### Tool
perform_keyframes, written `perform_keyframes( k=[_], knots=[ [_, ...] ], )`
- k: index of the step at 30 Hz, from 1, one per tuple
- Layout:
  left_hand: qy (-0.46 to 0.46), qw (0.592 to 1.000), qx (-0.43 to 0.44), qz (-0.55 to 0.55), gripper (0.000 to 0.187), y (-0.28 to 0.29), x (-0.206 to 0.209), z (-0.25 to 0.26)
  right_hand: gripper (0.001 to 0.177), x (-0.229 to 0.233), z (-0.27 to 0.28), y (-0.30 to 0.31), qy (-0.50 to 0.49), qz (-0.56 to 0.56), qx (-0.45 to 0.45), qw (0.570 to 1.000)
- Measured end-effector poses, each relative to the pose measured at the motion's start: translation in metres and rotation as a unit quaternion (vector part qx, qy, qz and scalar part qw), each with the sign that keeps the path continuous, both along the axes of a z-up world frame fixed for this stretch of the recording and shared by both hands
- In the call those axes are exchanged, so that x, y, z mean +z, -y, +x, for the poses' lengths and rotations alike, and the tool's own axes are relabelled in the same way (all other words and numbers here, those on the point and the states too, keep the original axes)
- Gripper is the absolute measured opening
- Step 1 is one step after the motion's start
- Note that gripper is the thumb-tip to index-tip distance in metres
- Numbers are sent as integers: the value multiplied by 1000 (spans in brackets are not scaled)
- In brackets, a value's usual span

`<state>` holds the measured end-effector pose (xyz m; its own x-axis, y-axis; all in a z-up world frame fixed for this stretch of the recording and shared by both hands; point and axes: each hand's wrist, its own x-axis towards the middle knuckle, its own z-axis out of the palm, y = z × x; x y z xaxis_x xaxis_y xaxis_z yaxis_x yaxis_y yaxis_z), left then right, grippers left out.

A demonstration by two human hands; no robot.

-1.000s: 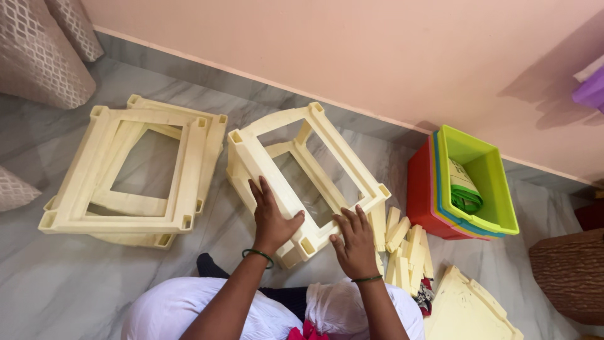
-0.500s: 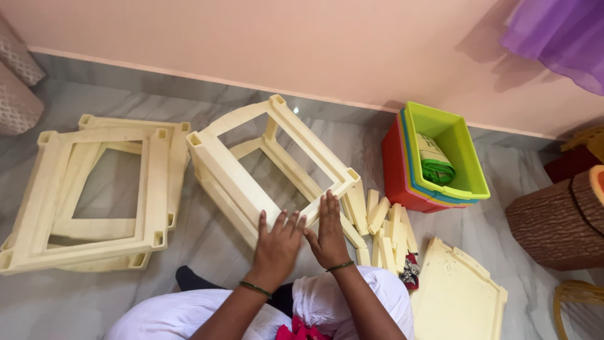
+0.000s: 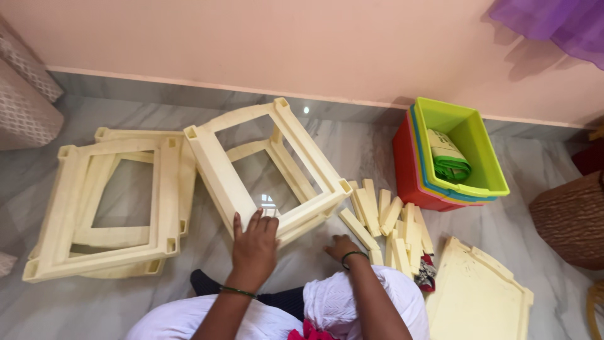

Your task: The person assembles a plastic stool by hand, connecting frame pieces and inserting legs into the frame. The person works on the floor, handling multiple plastic components to build the stool structure.

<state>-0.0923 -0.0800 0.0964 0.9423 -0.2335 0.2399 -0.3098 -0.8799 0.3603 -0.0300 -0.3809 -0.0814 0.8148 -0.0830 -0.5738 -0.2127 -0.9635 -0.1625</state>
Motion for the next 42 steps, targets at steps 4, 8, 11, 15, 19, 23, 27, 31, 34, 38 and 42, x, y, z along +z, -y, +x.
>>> perform_keyframes(
  k=[4, 8, 11, 15, 19, 23, 27, 31, 34, 38, 42],
  knots=[
    [16, 999, 28, 27, 64, 12, 0, -1, 75, 30, 2, -5, 5, -63, -149, 987],
    [40, 999, 26, -19, 53, 8, 2, 0, 62, 47, 9, -5, 284, 164, -207, 921],
    [74, 996, 33, -46, 47, 7, -1, 2, 54, 60, 23, -3, 452, 373, -168, 793],
    [98, 993, 33, -63, 41, 6, -5, 4, 53, 89, 50, -11, 453, 401, -85, 791],
    [99, 990, 22, -93, 35, -3, -4, 8, 47, 105, 51, -29, 405, 406, -189, 797],
    [24, 994, 36, -103, 31, -14, -6, 15, 42, 106, 34, -31, 428, 419, -190, 778],
    [87, 989, 73, -92, 40, -21, -10, 20, 42, 105, 17, -25, 443, 399, -166, 786],
    [47, 992, 118, -16, 63, -32, -11, 29, 43, 113, -3, -31, 431, 363, -159, 811],
    [38, 991, 124, 10, 69, -44, -14, 32, 44, 123, -22, -42, 430, 357, -152, 815],
    [9, 993, 120, 22, 71, -59, -17, 38, 44, 140, -46, -58, 420, 334, -158, 829],
    [-6, 993, 109, 36, 71, -70, -20, 41, 41, 148, -64, -65, 384, 319, -183, 847]
  ],
)
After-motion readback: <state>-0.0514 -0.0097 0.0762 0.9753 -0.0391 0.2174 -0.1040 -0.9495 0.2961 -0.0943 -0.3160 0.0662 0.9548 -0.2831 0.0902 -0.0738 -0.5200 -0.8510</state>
